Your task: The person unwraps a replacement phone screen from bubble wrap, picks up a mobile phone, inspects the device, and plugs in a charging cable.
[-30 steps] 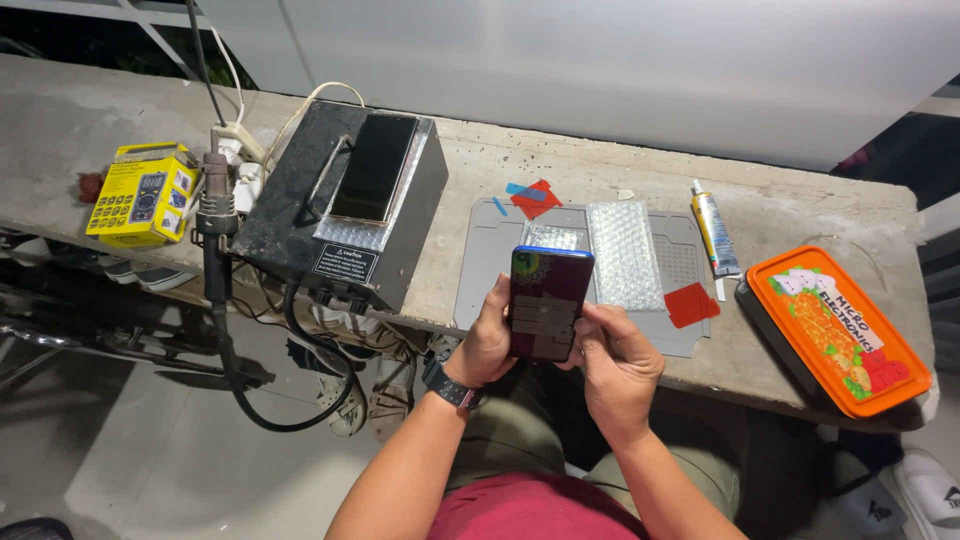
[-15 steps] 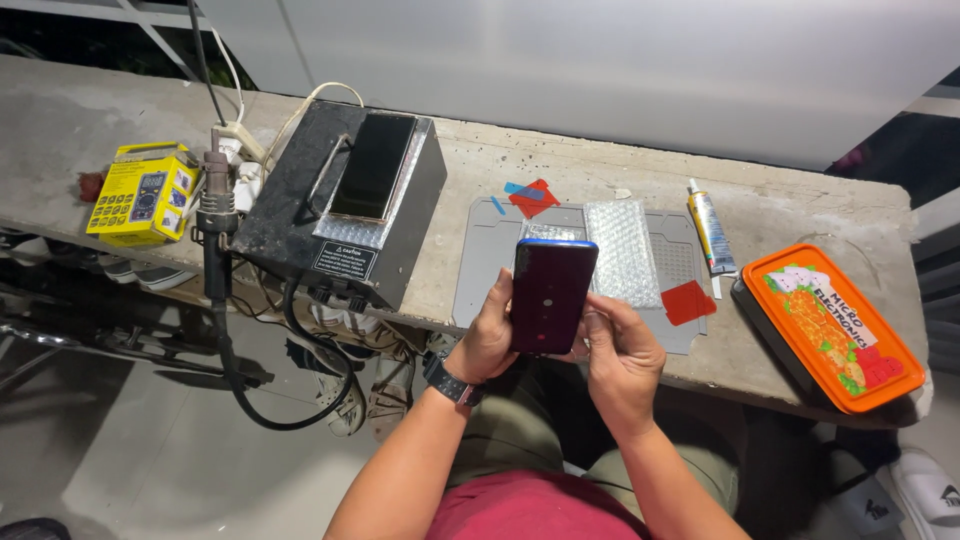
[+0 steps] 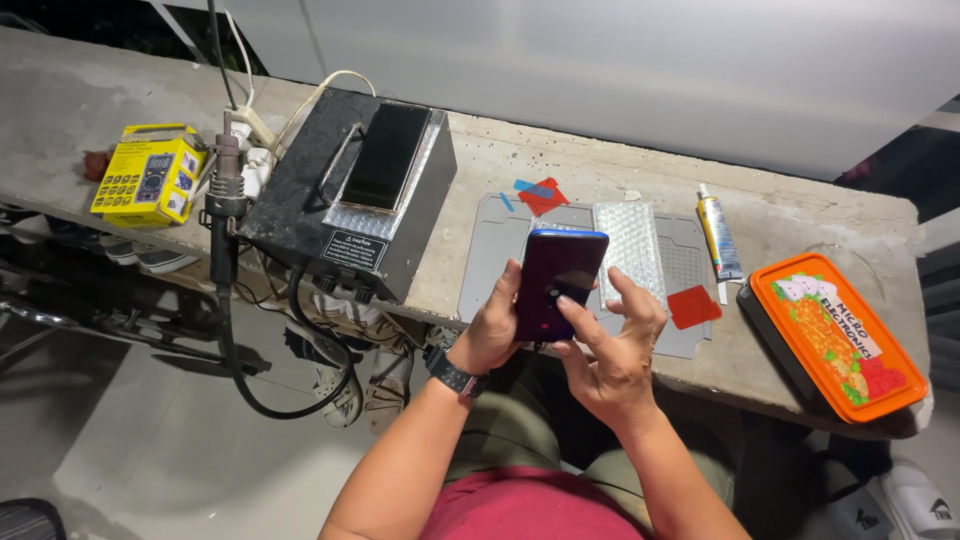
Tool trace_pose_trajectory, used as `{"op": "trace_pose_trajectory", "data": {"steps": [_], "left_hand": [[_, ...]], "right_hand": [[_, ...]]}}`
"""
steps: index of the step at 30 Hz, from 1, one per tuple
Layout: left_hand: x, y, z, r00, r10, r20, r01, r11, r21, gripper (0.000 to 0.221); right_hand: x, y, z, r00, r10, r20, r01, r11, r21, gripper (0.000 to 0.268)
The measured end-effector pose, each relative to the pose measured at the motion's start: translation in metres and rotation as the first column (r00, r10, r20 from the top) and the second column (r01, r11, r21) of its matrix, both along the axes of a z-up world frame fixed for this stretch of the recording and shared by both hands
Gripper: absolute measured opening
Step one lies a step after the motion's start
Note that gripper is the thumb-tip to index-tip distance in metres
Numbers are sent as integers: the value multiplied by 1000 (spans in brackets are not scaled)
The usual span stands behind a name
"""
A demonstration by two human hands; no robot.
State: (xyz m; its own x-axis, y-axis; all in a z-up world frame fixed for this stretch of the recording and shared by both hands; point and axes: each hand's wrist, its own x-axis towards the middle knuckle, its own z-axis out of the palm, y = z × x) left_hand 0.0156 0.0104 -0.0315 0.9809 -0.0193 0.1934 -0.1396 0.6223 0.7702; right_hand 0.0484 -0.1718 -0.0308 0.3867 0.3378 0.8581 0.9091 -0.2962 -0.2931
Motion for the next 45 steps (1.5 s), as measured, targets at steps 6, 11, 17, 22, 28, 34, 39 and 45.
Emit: {"op": "trace_pose_trajectory", "data": {"steps": [6,11,17,22,28,34,39,45], "left_hand": [[-3,0,-11,1000,11,4,-11,1000,-20,71],[-7,-2,-6,1000,-23,6,24,997,-71,69],[-20,-10,9,1000,-28,-11,26,989,-149,76],[-11,-11,4,1000,-5,-19,2,983,-181,85],[-3,2,3,994,-48,-97,39,995,-97,97],[-2,6,5,991,-81,-110,73,995,-75,101],[0,17,-4,986,-114,-123,106,992,-66,102],[14,33,-38,982,-122,-146,103,986,-130,103]], "right_hand": [[-1,0,2,998,-50,37,51,998,-27,47],[-2,2,-1,995,-80,65,84,995,-52,44],[-9,2,-6,997,-60,47,63,996,-61,36],[-6,-6,0,999,-30,24,31,998,-46,36],[-2,-19,-4,994,18,-111,-9,996,85,32],[-1,-25,-15,984,8,-181,22,986,166,23],[17,-42,-63,941,-47,-334,125,969,213,22],[36,-53,-97,902,-84,-423,142,984,107,45]]}}
